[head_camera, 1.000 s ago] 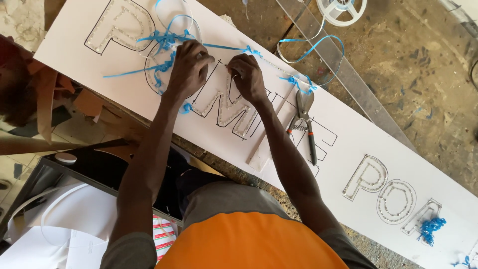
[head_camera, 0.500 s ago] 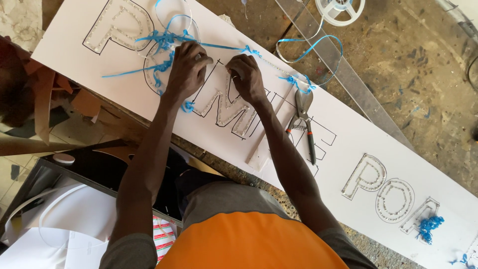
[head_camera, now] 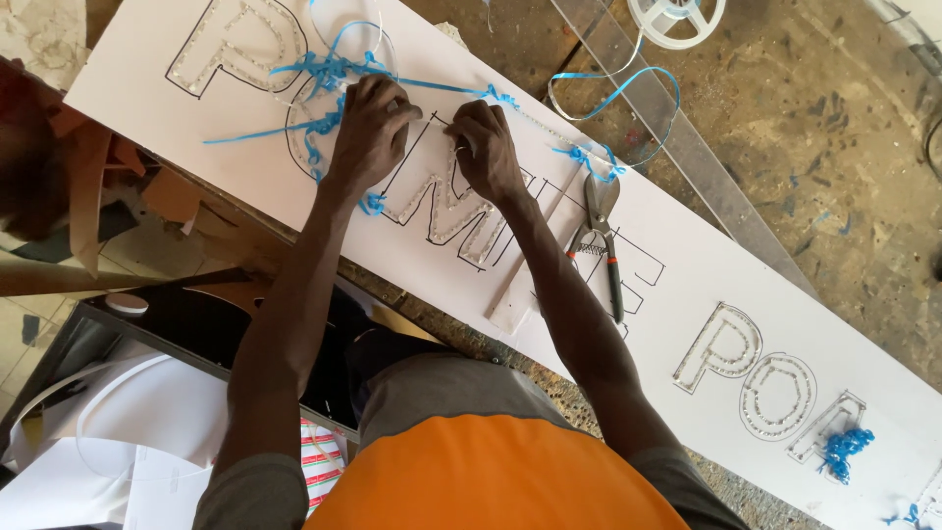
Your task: Apply flexible blue LED strips to the letter outlines on a sign board
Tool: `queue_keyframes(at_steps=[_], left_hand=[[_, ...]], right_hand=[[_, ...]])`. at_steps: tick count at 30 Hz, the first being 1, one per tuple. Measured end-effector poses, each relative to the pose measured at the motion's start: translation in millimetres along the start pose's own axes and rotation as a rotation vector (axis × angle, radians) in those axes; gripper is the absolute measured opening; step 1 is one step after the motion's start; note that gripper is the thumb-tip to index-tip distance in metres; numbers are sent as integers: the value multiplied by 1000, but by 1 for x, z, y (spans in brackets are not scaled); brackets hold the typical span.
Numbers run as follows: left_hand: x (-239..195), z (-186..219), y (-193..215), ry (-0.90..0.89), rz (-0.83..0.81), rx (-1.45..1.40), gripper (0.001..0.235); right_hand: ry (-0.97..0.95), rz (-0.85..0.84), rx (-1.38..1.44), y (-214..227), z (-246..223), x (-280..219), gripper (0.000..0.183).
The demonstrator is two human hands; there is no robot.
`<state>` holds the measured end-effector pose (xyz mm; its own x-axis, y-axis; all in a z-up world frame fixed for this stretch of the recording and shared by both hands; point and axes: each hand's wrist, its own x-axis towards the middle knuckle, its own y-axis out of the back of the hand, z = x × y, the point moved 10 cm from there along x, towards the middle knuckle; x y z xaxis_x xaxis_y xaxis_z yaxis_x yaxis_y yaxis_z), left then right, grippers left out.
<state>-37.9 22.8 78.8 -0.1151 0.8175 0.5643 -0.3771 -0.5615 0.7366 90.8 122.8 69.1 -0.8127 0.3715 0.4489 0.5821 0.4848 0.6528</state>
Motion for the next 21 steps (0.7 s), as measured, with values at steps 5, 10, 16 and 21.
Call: queue_keyframes(at_steps=[5,10,16,21], left_hand=[[-7,-1,-2,14,-33,46,28],[-11,14,4,-28,5,131,11],[-15,32,-1,-13,7,136,13],[-28,21,-31,72,-10,258,21]], right_hand=[[0,-68,-43,-11,10,-3,51],[29,-26,-52,-12,14,-2,49],[-30,21,-57,-14,18,-8,55],[-132,32,-62,-28,50,-20,43]])
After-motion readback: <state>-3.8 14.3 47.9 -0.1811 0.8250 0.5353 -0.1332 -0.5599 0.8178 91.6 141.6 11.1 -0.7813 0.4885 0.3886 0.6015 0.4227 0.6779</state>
